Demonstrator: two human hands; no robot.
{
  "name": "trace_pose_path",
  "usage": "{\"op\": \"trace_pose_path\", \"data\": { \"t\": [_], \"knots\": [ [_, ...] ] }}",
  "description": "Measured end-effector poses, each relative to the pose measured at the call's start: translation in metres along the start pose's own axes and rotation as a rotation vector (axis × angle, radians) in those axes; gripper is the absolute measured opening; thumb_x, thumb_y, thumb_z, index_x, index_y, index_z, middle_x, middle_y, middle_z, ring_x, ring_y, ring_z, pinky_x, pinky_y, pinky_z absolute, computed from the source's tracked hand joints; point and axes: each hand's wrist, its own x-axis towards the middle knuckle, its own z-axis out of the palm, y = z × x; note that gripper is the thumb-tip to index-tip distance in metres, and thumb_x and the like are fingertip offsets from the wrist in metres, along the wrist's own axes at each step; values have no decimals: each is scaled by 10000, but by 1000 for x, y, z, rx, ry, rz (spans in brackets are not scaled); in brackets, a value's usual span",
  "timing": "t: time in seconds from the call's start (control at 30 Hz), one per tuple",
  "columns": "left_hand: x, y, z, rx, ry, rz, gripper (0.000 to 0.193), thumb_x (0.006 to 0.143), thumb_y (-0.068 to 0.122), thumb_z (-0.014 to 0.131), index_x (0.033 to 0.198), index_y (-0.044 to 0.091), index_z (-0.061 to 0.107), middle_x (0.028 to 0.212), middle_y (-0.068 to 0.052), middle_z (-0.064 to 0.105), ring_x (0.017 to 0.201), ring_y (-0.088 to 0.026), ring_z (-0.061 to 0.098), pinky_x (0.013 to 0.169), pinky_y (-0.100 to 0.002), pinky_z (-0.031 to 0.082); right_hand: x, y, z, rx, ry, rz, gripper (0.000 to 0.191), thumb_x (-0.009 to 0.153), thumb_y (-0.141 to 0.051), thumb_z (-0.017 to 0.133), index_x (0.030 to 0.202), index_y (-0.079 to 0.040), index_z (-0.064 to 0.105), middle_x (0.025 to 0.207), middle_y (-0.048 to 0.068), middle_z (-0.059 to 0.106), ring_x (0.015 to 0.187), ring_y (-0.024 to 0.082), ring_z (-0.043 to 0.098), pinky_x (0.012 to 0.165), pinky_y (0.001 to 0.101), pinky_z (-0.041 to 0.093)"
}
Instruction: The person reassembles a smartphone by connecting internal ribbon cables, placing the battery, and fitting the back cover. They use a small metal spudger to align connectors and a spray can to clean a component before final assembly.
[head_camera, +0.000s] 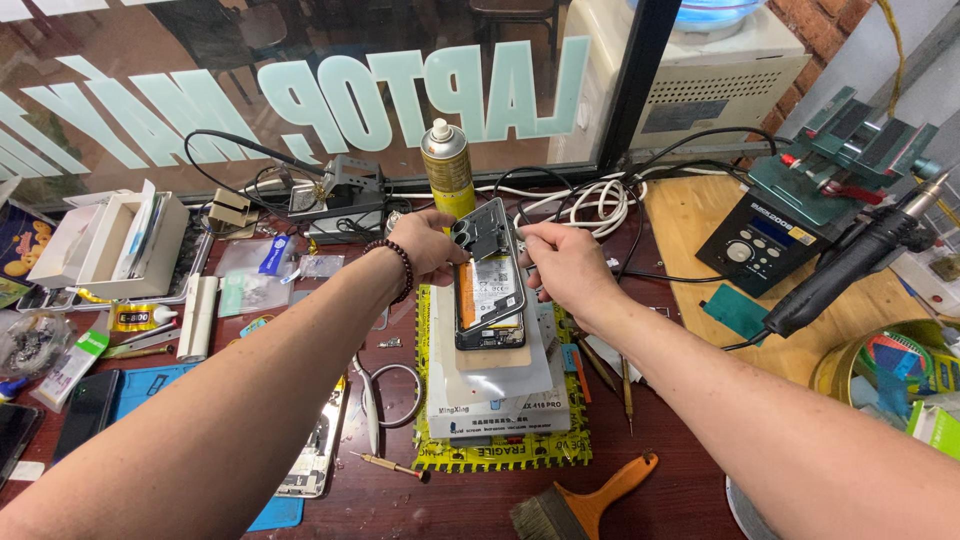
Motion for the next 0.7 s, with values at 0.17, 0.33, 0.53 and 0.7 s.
{"op": "trace_pose_path", "data": {
  "t": [0.17,0.33,0.53,0.7],
  "knots": [
    [3,-2,0,-55,-13,-7,747,786,-29,801,1459,177,550,935,-69,698,639,-140,639,567,-323,613,1,6,0,-630,88,-578,171,927,-163,647,1048,-98,749,918,144,699,813,338,699,710,439,550],
    [2,-2,-1,-72,-18,-14,745,790,-24,793,1462,183,546,920,-66,705,620,-141,622,554,-316,601,-12,-7,5,-818,55,-630,137,939,-201,634,928,-91,715,857,141,641,810,371,672,702,486,529],
    [-1,0,-1,-79,-28,-7,751,797,-44,792,1467,163,526,936,-48,676,628,-137,652,552,-309,617,-17,-18,5,-850,7,-602,143,947,-192,628,952,-51,653,866,130,620,802,357,669,687,484,523],
    [-1,-1,-3,-83,-32,-15,746,790,-37,788,1466,158,539,958,-84,702,630,-146,635,539,-315,603,-13,-12,3,-763,-19,-677,163,953,-161,609,1074,-77,678,907,122,623,793,350,669,667,470,531]
  ]
}}
